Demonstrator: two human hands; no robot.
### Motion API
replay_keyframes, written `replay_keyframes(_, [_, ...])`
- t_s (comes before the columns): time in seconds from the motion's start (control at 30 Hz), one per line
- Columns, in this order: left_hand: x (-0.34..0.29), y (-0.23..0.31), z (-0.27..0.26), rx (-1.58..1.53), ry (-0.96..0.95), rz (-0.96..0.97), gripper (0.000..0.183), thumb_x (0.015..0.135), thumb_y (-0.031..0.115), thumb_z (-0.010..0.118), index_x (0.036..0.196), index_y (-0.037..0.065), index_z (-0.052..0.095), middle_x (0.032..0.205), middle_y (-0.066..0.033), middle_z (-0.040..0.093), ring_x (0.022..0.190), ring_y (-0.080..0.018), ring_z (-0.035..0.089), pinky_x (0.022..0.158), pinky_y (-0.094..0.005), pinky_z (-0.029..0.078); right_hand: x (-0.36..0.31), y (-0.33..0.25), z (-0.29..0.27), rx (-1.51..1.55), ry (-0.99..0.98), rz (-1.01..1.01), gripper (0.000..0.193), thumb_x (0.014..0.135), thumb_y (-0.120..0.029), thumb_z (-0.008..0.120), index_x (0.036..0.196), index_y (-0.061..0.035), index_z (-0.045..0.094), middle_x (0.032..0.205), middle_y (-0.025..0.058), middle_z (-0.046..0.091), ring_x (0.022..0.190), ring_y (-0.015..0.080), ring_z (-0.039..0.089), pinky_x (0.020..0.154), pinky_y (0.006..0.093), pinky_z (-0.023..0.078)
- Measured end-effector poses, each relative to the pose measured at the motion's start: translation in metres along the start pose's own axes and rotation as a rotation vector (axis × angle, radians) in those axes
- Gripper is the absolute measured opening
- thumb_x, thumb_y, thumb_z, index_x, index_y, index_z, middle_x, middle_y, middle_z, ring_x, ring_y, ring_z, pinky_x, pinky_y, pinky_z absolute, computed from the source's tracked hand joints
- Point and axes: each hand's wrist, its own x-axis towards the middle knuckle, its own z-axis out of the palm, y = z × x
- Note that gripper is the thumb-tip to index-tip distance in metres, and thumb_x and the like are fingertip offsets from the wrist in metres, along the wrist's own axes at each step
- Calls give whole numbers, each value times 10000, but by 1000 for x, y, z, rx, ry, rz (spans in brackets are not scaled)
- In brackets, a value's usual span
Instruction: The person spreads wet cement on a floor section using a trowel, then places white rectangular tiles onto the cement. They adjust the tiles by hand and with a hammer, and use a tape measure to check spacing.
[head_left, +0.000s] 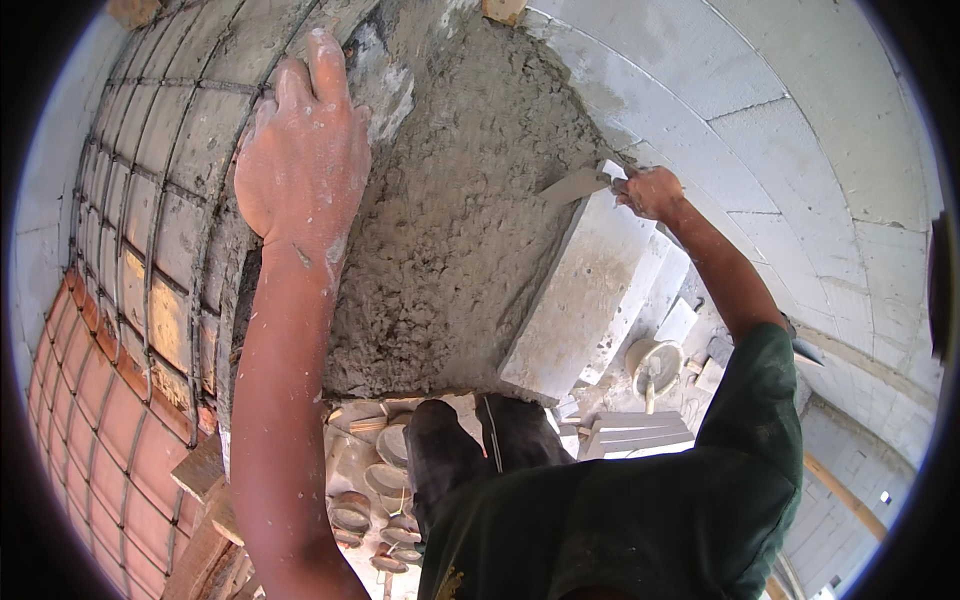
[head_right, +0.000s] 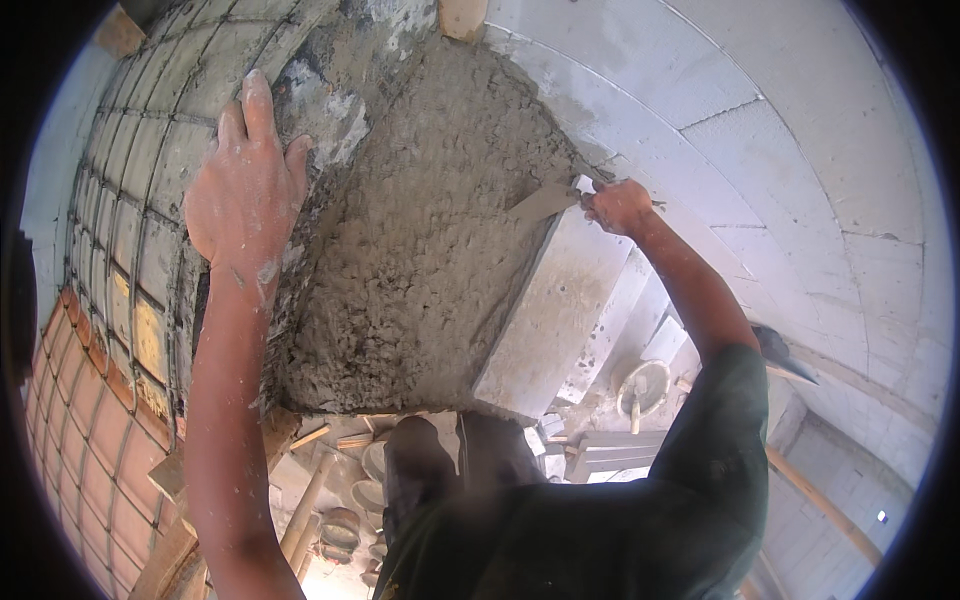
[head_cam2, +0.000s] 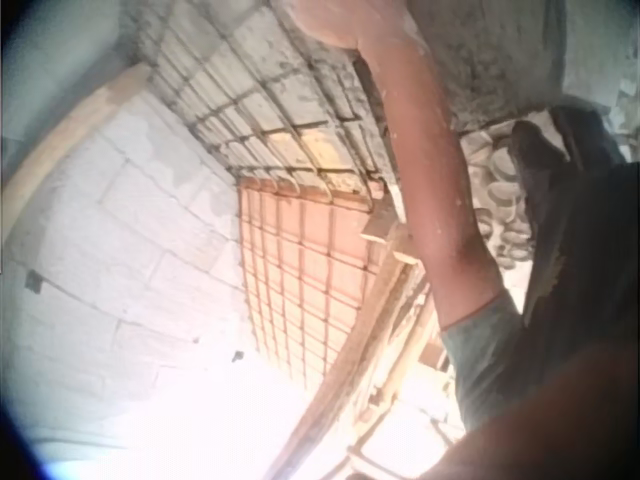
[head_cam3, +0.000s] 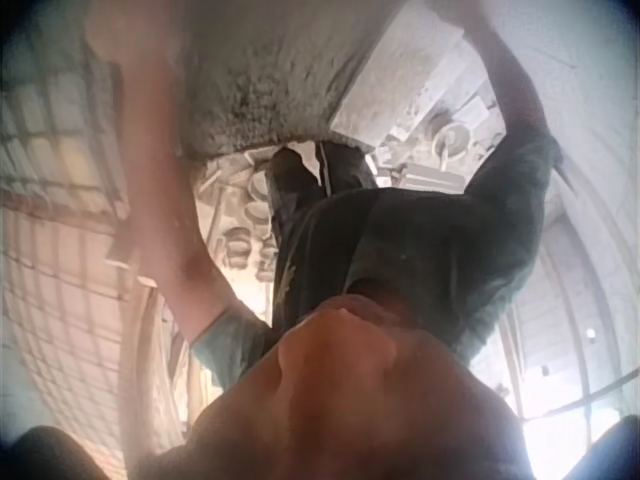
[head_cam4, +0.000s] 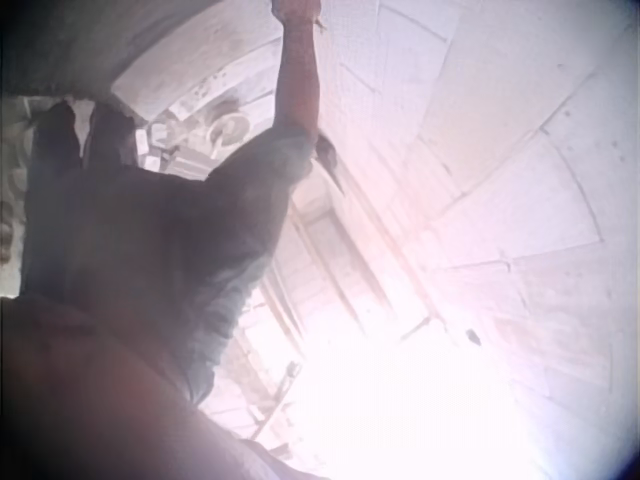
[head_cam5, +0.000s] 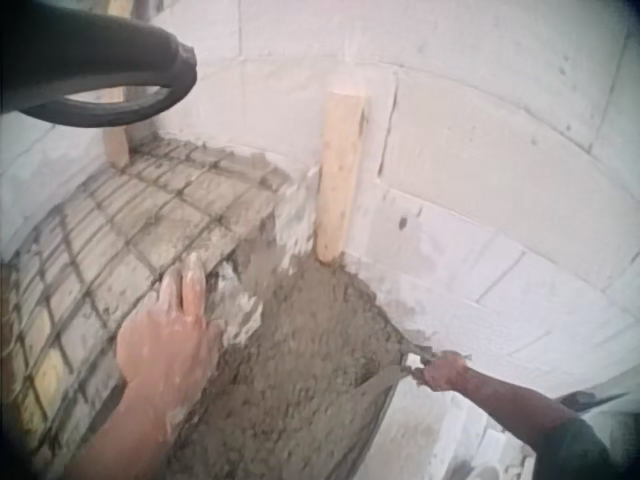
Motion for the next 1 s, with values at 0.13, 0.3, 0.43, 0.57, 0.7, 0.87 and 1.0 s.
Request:
replay_keyframes(0.13, [-1, -1, 2, 19, 4, 8, 731, 956, 361, 757, 1567, 144, 419, 1310, -110, 637, 1010, -285, 745, 635, -360, 668, 33, 4, 10, -67, -105, 85, 346, 1033, -436, 619, 1265, -204, 728, 1289, 100, 710, 1083, 300, 756, 877, 477, 603])
replay_keyframes(0.3, [0, -5, 8, 44, 33, 55, 745, 1013, 476, 675, 1593, 130, 360, 1336, -133, 640, 819, -299, 779, 543, -366, 648, 45, 51, -1, 46, 87, 420, 283, 1059, -314, 566, 1149, -153, 782, 1285, 143, 708, 1099, 334, 747, 925, 471, 609])
replay_keyframes(0.43, [-1, -6, 11, 34, 48, 60, 744, 1011, 477, 677, 1587, 124, 366, 1315, -138, 650, 818, -298, 779, 533, -365, 640, 22, 25, 11, 362, 265, 551, 314, 1066, -372, 565, 1227, -167, 741, 1213, 190, 726, 1102, 399, 727, 936, 513, 585])
replay_keyframes(0.57, [0, -7, 8, -14, 78, 76, 743, 1006, 480, 681, 1574, 112, 374, 1294, -146, 661, 819, -314, 780, 516, -374, 632, 23, -21, 39, 732, 264, 641, 404, 1060, -436, 553, 1270, -119, 689, 1137, 230, 750, 1101, 448, 709, 934, 559, 556])
replay_keyframes(0.7, [0, -3, 1, 4, 7, 49, 718, 1005, 478, 680, 1546, 108, 387, 1285, -154, 665, 848, -333, 781, 525, -392, 635, 38, -49, 59, 741, 288, 689, 404, 1061, -427, 542, 1277, -111, 673, 1114, 238, 752, 1087, 446, 714, 911, 556, 566])
replay_keyframes(0.87, [-1, -1, -2, 28, -17, 44, 703, 1003, 493, 679, 1511, 105, 386, 1254, -154, 673, 863, -351, 780, 545, -418, 645, 33, -84, 69, 703, 354, 695, 328, 1000, -261, 624, 1292, -113, 657, 1219, 272, 662, 1041, 453, 728, 873, 552, 589])
replay_keyframes(1.0, [-1, -4, 1, 56, 4, 69, 717, 996, 503, 686, 1507, 101, 383, 1217, -159, 682, 864, -364, 779, 557, -434, 651, 12, -146, 70, 654, 248, 651, 450, 911, -174, 711, 1341, -75, 622, 1267, 284, 619, 1077, 456, 719, 867, 528, 612])
